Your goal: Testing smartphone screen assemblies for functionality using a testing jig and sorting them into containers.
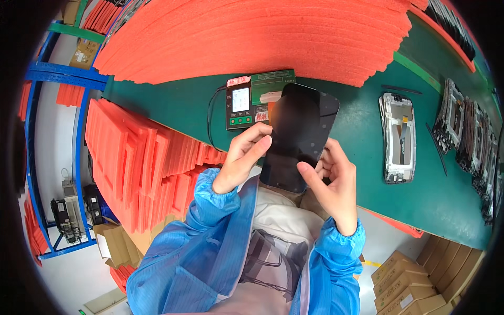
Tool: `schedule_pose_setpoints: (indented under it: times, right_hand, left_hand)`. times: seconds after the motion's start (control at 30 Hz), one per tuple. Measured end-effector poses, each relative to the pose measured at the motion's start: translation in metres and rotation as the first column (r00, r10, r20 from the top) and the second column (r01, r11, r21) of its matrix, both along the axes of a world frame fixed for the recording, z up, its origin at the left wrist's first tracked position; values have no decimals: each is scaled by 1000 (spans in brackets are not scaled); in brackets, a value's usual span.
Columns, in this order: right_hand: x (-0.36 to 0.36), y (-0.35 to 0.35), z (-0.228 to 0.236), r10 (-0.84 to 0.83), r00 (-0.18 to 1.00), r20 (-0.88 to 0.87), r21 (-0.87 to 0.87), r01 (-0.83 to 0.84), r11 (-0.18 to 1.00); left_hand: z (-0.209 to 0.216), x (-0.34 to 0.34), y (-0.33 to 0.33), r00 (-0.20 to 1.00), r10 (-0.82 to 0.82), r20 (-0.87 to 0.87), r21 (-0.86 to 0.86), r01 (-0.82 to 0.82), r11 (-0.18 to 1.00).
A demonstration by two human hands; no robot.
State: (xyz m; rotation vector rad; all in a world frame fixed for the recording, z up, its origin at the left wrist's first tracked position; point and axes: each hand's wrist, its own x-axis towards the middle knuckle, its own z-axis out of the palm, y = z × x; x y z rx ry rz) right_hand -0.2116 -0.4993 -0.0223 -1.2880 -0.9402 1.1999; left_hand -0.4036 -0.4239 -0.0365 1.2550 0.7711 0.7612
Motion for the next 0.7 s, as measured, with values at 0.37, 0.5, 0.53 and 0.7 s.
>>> schedule_pose_setpoints:
  times: [0.37,0.5,0.53,0.7]
  right_hand:
    - [1,-1,6,128,975,181,-67,-118,991]
    - [3,1,4,120,971,208,-14,-119,993]
    - [3,1,3,118,971,208,-15,-117,993]
    - [1,1,0,102,960,259,-2,-105,994]
  left_hand:
    - [-3,1,-2,999,51,10,-36,-50,998]
    - [-5,1,-2,999,49,13,-24,-49,999]
    - [-5,1,-2,999,39,14,-23,-38,999]
    - [-2,0,-2,1000,28,12,-20,-28,999]
